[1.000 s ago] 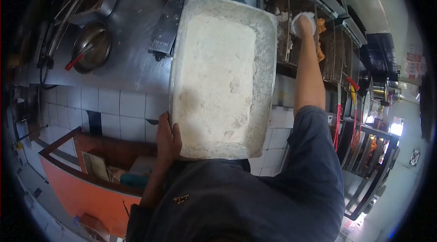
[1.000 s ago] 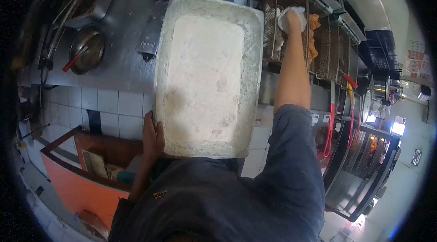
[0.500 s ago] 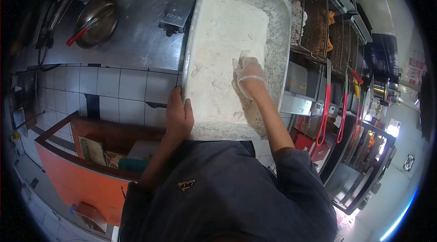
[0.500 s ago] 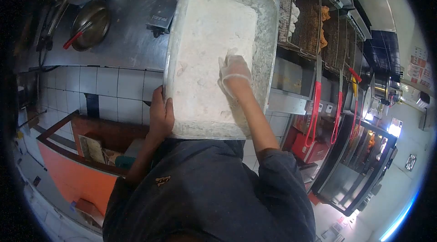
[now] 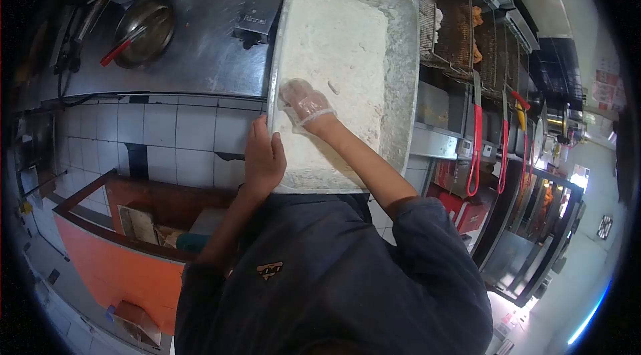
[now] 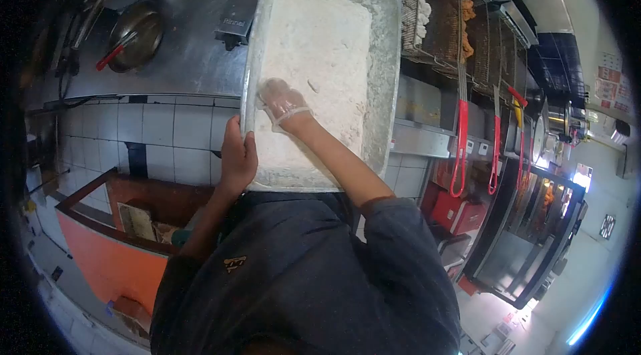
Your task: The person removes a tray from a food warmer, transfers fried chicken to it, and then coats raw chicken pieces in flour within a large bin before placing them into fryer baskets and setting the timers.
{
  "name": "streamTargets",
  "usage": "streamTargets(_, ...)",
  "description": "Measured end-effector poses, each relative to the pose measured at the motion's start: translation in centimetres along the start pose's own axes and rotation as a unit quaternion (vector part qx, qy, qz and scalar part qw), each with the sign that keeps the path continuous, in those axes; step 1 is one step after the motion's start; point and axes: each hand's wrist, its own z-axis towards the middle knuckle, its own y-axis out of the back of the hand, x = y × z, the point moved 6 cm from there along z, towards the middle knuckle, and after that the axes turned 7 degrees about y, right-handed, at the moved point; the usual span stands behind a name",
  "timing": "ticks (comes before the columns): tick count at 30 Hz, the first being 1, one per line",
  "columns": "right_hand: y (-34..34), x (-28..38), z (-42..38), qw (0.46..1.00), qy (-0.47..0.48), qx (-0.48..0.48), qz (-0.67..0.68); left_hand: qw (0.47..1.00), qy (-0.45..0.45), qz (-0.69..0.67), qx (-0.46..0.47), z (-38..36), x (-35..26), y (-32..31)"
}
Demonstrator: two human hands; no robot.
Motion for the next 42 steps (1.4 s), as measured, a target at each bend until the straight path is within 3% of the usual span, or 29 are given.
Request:
streamTargets(3,-0.8,-2.3,-2.0,0.994,-0.002,0.097,0.041,1.000,-0.025,-0.008,-0.017,0.1,0.0,0.0)
streamTargets(5,3.1,-3.7,-2.7,0.992,-0.071,0.098,0.046,0.999,-0.027,-0.017,-0.014,0.1,-0.3,0.1)
streamTargets(7,6.1,-4.5,-2.9,0.973,0.008,0.222,-0.056,0.999,-0.020,-0.022,-0.019,0.1,-0.2,0.2)
streamTargets(10,9.5,-6.5,-2.4,0.981,-0.138,0.134,0.022,0.999,-0.015,-0.022,-0.019,0.1,-0.1,0.0)
streamTargets(13,5.1,-7.3,-1.3,0.970,-0.024,0.200,-0.139,1.000,-0.011,-0.020,-0.016,0.1,0.0,0.1)
streamTargets(16,5.8,-8.2,-1.3,0.969,-0.149,0.185,-0.070,1.000,-0.001,-0.024,-0.012,0.0,0.1,0.0)
streamTargets(22,7.8,-8.1,-1.1,0.953,-0.131,0.243,-0.127,0.999,0.001,-0.052,-0.011,0.2,-0.2,0.1)
streamTargets(25,9.5,-7.1,-2.3,0.944,-0.129,0.299,-0.060,0.999,-0.002,-0.051,-0.014,0.1,-0.3,0.4)
streamTargets(28,9.6,-7.5,-7.1,0.895,-0.099,0.361,-0.241,0.998,-0.009,-0.052,-0.017,-0.1,-0.4,0.4)
streamTargets(31,7.7,-6.7,-11.7,0.885,-0.114,0.350,-0.286,0.998,0.001,-0.055,-0.012,0.1,-0.6,0.5)
streamTargets(34,7.3,-4.1,-13.6,0.884,-0.160,0.374,-0.231,0.999,0.013,-0.050,-0.008,0.1,-0.6,0.5)
streamTargets(37,8.1,-0.3,-13.3,0.908,-0.178,0.367,-0.091,0.999,0.017,-0.039,-0.007,0.3,-0.5,0.4)
streamTargets(38,9.4,0.8,-11.9,0.920,-0.223,0.305,0.100,0.999,0.016,-0.037,-0.007,0.3,-0.3,0.3)
streamTargets(41,10.4,-1.0,-10.5,0.932,-0.246,0.264,0.026,1.000,0.009,-0.026,-0.008,0.2,0.0,0.1)
streamTargets(42,10.6,-1.2,-10.1,0.912,-0.222,0.342,-0.036,1.000,0.005,-0.021,-0.009,0.1,0.0,0.1)
